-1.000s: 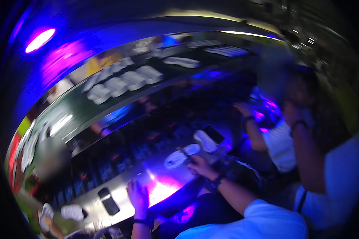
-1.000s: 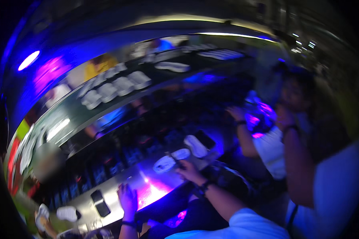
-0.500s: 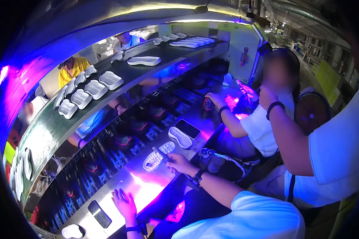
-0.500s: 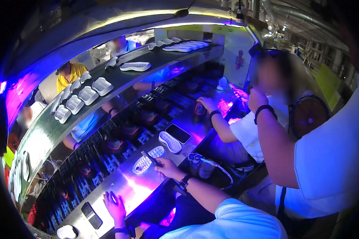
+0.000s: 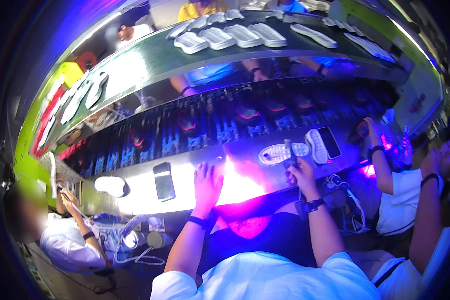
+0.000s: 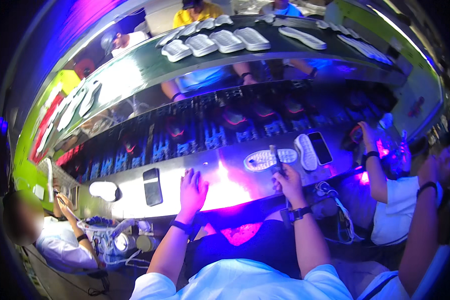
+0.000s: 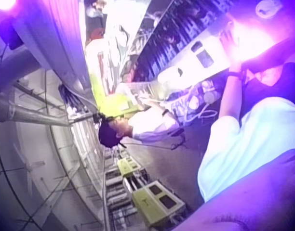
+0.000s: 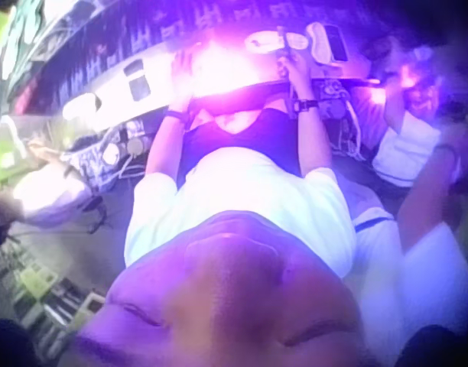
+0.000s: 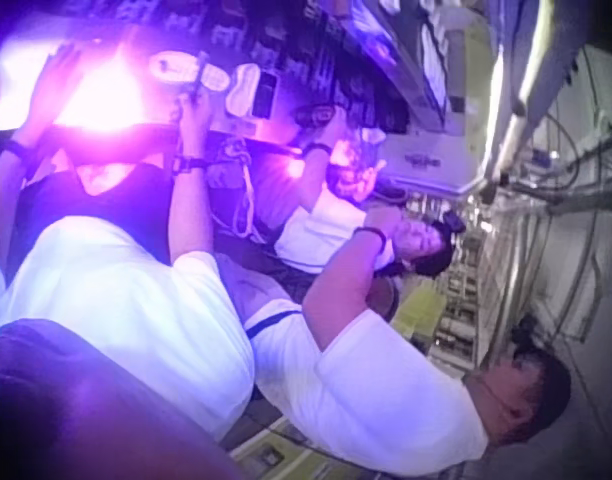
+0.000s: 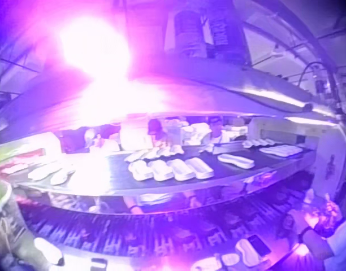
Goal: The recorder is applying glue or adhesive to shoe components using a small brush along an assembly line.
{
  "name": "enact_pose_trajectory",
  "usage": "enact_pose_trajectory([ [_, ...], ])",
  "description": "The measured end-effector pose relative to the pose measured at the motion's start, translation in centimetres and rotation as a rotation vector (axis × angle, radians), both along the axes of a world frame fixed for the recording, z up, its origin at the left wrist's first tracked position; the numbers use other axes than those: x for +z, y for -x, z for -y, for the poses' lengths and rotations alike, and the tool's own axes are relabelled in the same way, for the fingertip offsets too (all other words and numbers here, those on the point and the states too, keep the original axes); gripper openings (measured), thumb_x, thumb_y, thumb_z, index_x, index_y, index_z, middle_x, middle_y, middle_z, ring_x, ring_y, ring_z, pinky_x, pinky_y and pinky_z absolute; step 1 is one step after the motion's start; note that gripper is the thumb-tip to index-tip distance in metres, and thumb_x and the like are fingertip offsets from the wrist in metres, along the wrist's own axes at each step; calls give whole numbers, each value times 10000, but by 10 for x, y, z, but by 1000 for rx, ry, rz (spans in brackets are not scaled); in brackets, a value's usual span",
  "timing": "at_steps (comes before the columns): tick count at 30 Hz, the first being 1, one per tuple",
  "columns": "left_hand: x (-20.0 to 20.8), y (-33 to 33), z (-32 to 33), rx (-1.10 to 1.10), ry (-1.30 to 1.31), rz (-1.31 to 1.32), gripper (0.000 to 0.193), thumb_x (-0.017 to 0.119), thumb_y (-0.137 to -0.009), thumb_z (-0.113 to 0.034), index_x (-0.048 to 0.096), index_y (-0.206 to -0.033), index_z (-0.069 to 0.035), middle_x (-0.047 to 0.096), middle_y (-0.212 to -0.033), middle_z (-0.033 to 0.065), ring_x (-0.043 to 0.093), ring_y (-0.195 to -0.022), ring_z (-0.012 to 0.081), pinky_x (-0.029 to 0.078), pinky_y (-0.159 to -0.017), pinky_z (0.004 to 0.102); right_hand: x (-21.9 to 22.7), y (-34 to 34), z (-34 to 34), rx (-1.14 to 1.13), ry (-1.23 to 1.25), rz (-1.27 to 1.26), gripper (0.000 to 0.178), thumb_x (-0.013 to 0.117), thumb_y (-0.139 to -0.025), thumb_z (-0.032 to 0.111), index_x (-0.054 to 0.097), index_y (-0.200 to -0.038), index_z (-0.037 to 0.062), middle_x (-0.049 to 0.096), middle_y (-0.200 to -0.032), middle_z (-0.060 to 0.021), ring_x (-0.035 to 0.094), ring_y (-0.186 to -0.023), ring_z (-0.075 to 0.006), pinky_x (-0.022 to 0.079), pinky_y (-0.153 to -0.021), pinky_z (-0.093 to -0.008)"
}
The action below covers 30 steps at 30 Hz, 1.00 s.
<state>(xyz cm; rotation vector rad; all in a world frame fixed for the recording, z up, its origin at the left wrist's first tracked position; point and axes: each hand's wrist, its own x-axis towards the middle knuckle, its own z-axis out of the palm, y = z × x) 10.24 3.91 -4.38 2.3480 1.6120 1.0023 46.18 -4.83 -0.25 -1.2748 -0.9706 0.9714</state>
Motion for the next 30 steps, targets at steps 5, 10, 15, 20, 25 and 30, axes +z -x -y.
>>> enact_pose_trajectory([
  [5, 4, 3, 3, 8, 21, -8, 563, 636, -944, -368, 566, -1360, 4, 455, -1493, 297, 363, -1447, 457, 241, -1210, 569, -7, 0, -5, -24, -3, 58, 396, 675, -940, 52, 563, -1313, -21, 668, -824, -52, 589, -576, -81, 463, -508, -222],
  [10, 2, 4, 1, -3, 9, 4, 560, 626, -949, -372, 566, -1358, 6, 445, -1495, 309, 354, -1449, 465, 231, -1214, 570, -14, -3, -8, -35, 0, 65, 412, 667, -944, 50, 554, -1334, -14, 669, -868, -53, 592, -602, -80, 462, -510, -224],
  [15, 8, 1, 2, 6, 17, -12, 563, 630, -948, -368, 567, -1353, 18, 455, -1484, 308, 358, -1442, 472, 240, -1211, 568, -9, -2, -7, -39, 36, 74, 415, 671, -939, 62, 562, -1334, -6, 654, -874, -35, 562, -595, -69, 456, -521, -222],
  [20, 9, 2, 2, 31, 14, -22, 567, 623, -952, -376, 572, -1349, 26, 463, -1478, 303, 373, -1440, 450, 238, -1216, 561, -4, 0, -6, -27, 38, 100, 397, 672, -929, 59, 585, -1310, -6, 636, -847, -12, 553, -601, -55, 440, -519, -211],
  [25, 11, -2, 3, 5, 18, 11, 550, 628, -952, -372, 584, -1336, 19, 469, -1476, 297, 377, -1438, 450, 236, -1215, 560, -1, -2, -1, -39, 56, 99, 428, 671, -932, 56, 574, -1343, -9, 644, -857, -11, 557, -613, -51, 444, -517, -210],
  [30, 2, 10, -9, -75, 88, 142, 494, 707, -921, -265, 599, -1314, 14, 506, -1455, 271, 388, -1443, 425, 237, -1218, 535, -1, 1, -3, -46, 73, 68, 411, 677, -941, 66, 577, -1332, -11, 654, -842, -21, 568, -602, -59, 462, -512, -216],
])
